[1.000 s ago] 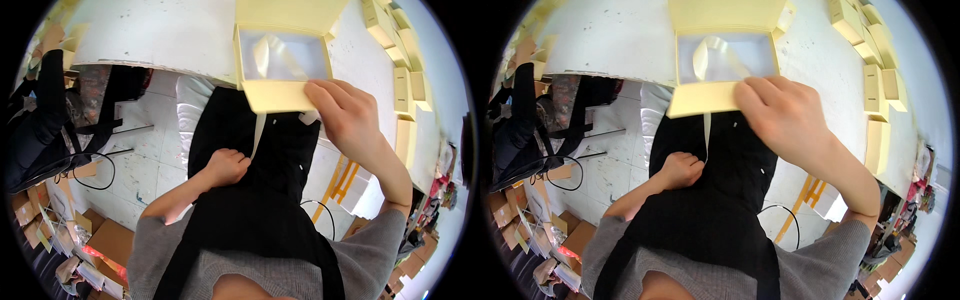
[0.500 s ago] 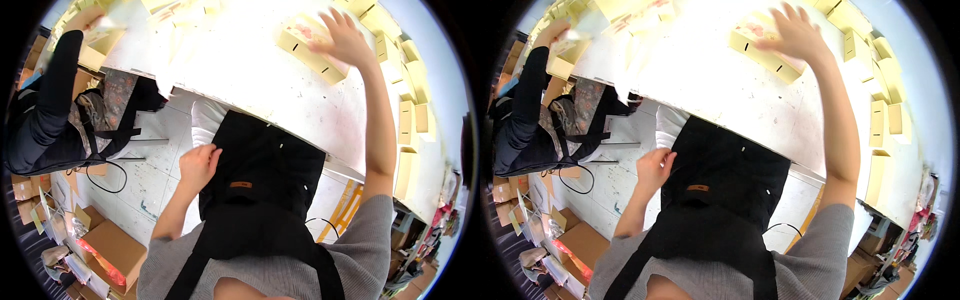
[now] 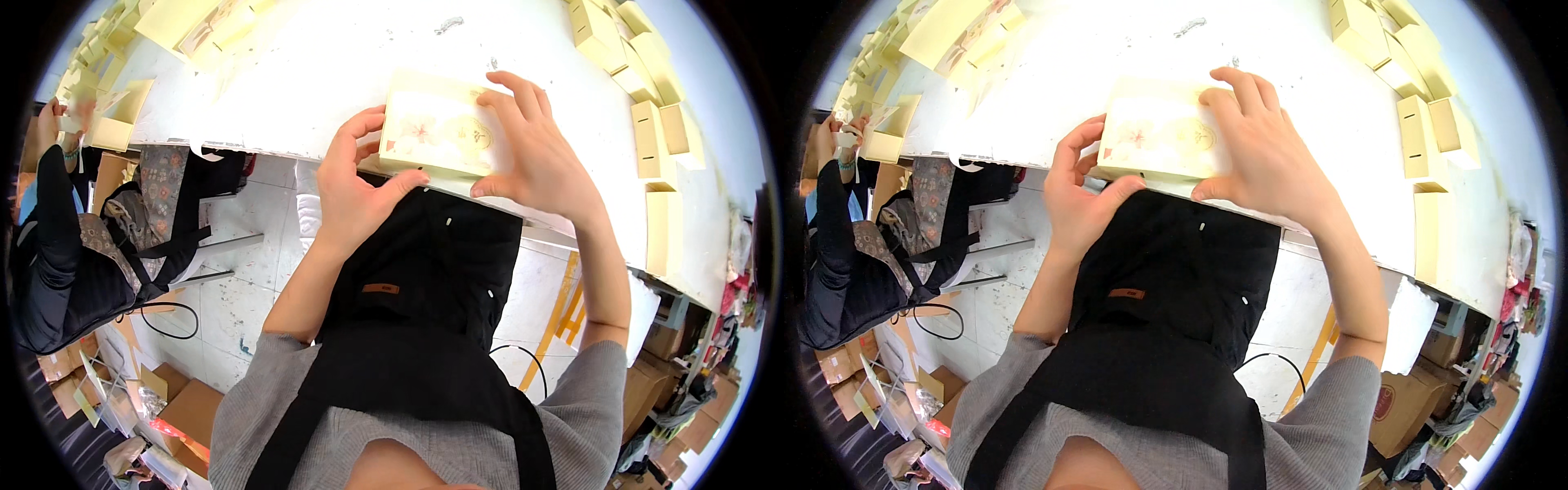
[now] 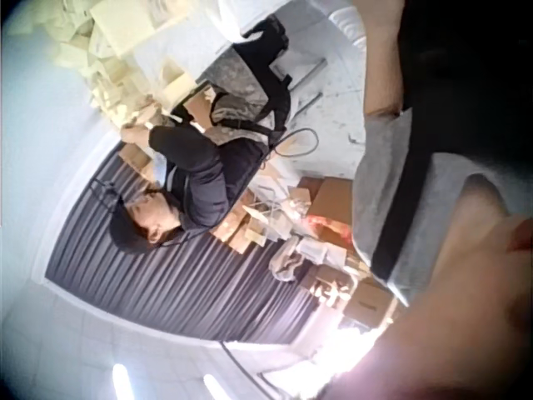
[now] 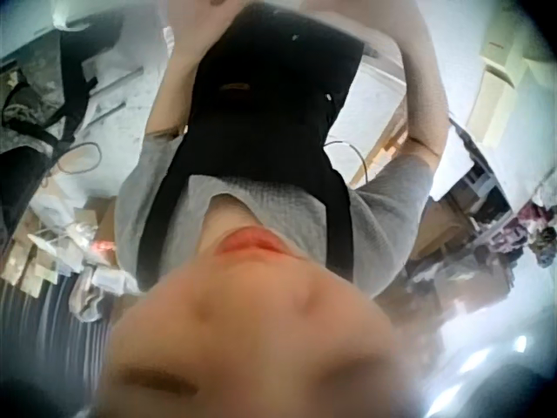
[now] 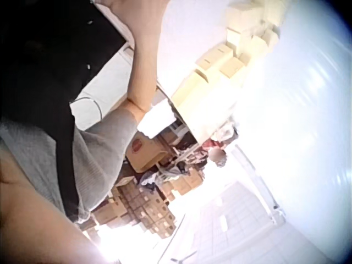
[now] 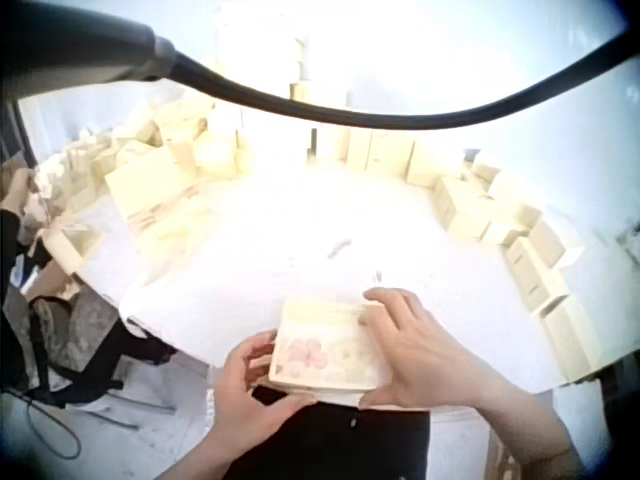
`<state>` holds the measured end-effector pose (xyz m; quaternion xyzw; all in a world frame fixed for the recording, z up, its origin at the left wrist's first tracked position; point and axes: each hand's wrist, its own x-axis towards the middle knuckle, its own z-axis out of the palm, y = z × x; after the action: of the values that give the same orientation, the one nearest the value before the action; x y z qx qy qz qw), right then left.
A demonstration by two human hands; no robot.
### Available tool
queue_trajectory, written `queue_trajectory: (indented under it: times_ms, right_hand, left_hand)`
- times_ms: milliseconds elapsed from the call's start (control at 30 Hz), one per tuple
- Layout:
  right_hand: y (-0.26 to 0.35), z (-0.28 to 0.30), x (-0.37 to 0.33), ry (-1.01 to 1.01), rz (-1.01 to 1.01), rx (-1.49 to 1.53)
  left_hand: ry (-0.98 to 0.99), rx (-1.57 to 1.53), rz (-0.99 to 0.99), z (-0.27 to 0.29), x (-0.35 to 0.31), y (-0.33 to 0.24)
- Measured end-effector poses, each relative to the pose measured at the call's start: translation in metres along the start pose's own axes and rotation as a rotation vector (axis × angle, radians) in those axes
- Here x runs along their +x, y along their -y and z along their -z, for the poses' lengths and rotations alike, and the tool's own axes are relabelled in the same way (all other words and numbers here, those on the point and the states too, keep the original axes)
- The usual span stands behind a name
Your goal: The person assembles small yellow boxes by folding flaps and inserting white ribbons through slots. They repeatedly open and close the boxes to adjust the ribbon placement and then set the finished boxes aside on the table.
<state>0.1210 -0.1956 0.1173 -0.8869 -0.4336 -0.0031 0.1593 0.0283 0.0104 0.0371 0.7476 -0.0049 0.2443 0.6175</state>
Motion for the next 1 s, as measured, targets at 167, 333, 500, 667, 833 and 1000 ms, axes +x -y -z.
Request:
queue_trajectory:
  times_ms: [167, 333, 500, 667, 833, 1000]
  right_hand:
    - [0.003, 0.024, 0.022, 0.196, -0.014, -0.221]
    - [0.011, 0.023, 0.058, 0.245, 0.233, -0.221]
    - [0.038, 0.026, 0.017, 0.017, 0.135, -0.171]
    - [0.037, 0.005, -0.026, -0.077, 0.161, -0.174]
    - [0.029, 0.000, -0.029, -0.080, 0.181, -0.017]
    - [0.015, 0.030, 0.027, 0.263, 0.347, 0.077]
  left_hand:
    - [0.187, -0.322, 0.075, 0.015, 0.005, 0.006]
    - [0.413, -0.288, -0.069, 0.055, 0.049, 0.012]
    - [0.513, -0.040, -0.258, 0.063, 0.065, -0.003]
    - [0.612, 0.077, -0.218, 0.061, 0.063, -0.011]
    - [0.681, 0.166, -0.384, 0.056, 0.059, 0.000]
    - [0.568, 0.197, -0.329, 0.053, 0.049, -0.002]
